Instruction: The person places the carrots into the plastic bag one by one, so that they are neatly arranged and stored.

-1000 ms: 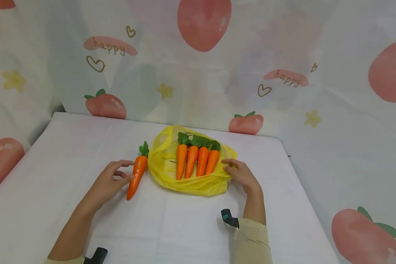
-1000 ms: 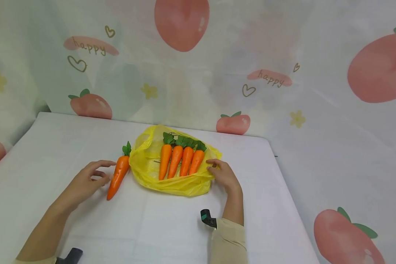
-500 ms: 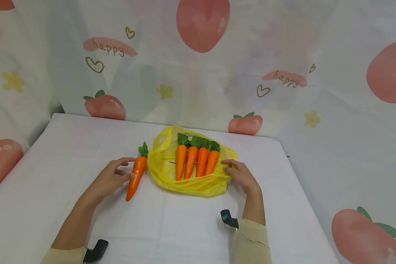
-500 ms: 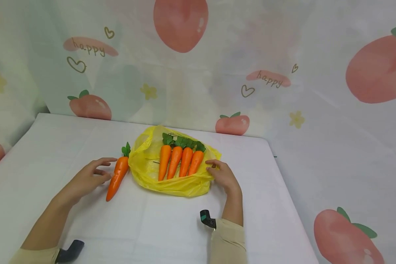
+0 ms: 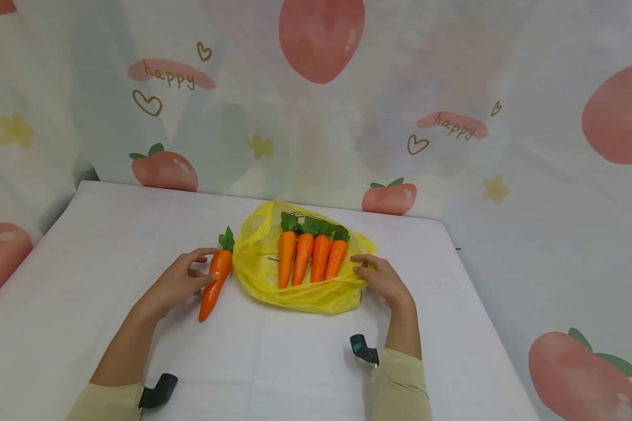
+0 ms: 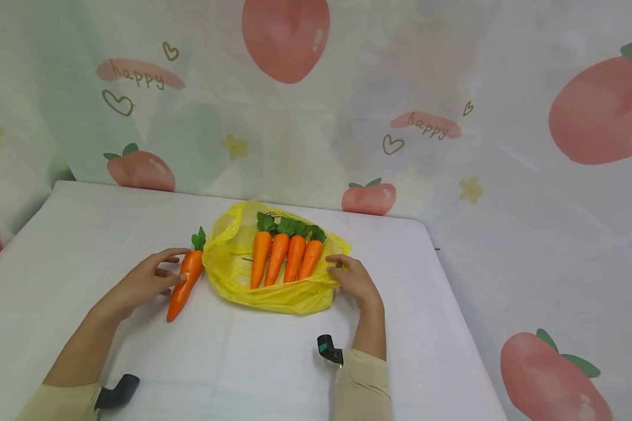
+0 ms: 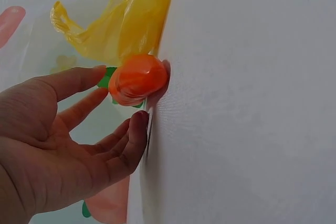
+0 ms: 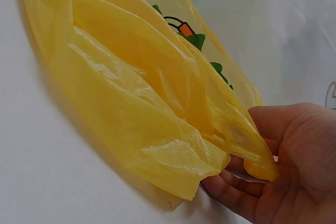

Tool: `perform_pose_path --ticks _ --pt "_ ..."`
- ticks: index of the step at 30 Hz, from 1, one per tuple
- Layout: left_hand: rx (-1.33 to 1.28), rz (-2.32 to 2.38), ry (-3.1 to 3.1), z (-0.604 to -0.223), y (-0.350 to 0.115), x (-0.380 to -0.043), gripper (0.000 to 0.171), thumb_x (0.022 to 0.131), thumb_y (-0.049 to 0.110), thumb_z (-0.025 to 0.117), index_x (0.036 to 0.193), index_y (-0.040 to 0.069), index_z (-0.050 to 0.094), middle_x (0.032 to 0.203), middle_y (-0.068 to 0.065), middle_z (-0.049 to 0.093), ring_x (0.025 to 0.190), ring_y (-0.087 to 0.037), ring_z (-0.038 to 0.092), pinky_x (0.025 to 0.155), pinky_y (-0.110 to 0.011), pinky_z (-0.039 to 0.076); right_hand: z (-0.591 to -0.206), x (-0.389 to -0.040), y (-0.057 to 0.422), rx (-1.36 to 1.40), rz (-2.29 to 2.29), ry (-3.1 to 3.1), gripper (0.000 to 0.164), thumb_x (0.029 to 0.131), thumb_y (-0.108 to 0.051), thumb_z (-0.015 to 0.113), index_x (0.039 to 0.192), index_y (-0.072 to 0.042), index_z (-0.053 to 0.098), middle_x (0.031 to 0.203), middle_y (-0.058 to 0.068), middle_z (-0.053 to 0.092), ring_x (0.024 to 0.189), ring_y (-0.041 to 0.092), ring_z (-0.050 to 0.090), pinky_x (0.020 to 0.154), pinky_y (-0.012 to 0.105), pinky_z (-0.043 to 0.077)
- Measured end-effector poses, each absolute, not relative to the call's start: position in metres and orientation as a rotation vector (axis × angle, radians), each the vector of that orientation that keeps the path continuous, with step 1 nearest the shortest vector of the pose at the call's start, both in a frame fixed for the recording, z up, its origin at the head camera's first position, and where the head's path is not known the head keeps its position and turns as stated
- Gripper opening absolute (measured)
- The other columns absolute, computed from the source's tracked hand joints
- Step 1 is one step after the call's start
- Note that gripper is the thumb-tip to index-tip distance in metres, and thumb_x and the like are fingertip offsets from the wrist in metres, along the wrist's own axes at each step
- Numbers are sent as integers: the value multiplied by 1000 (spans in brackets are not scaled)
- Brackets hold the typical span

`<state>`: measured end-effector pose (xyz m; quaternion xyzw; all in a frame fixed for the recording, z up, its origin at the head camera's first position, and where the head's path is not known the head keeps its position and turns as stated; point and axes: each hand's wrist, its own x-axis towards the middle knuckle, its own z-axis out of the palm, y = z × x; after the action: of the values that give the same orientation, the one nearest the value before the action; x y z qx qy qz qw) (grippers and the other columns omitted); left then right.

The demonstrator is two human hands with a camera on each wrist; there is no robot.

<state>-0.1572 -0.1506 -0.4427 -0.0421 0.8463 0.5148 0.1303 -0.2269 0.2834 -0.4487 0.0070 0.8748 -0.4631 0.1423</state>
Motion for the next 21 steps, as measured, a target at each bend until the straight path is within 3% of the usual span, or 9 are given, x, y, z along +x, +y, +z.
perform_pose_path --ticks 5,11,21 --pt "-121 1486 2441 -444 -150 -161 61 100 14 68 156 18 45 151 -24 37 114 -37 52 83 -36 58 -447 -225 281 40 -1344 2515 38 105 -20 54 140 -9 64 134 16 54 121 33 47 105 49 43" --pt "-122 1456 2451 -444 -148 -164 63 99 15 70 156 16 44 150 -24 38 112 -36 52 82 -36 57 -447 -224 280 38 -1348 2511 37 105 -19 54 140 -9 63 128 16 54 118 32 48 101 46 43" --pt "-83 1441 2473 -449 -145 -171 75 91 11 79 156 15 43 147 -22 40 110 -36 51 80 -35 57 -447 -226 280 62 -1327 2523 38 104 -21 55 140 -12 64 132 15 55 122 33 47 106 50 41"
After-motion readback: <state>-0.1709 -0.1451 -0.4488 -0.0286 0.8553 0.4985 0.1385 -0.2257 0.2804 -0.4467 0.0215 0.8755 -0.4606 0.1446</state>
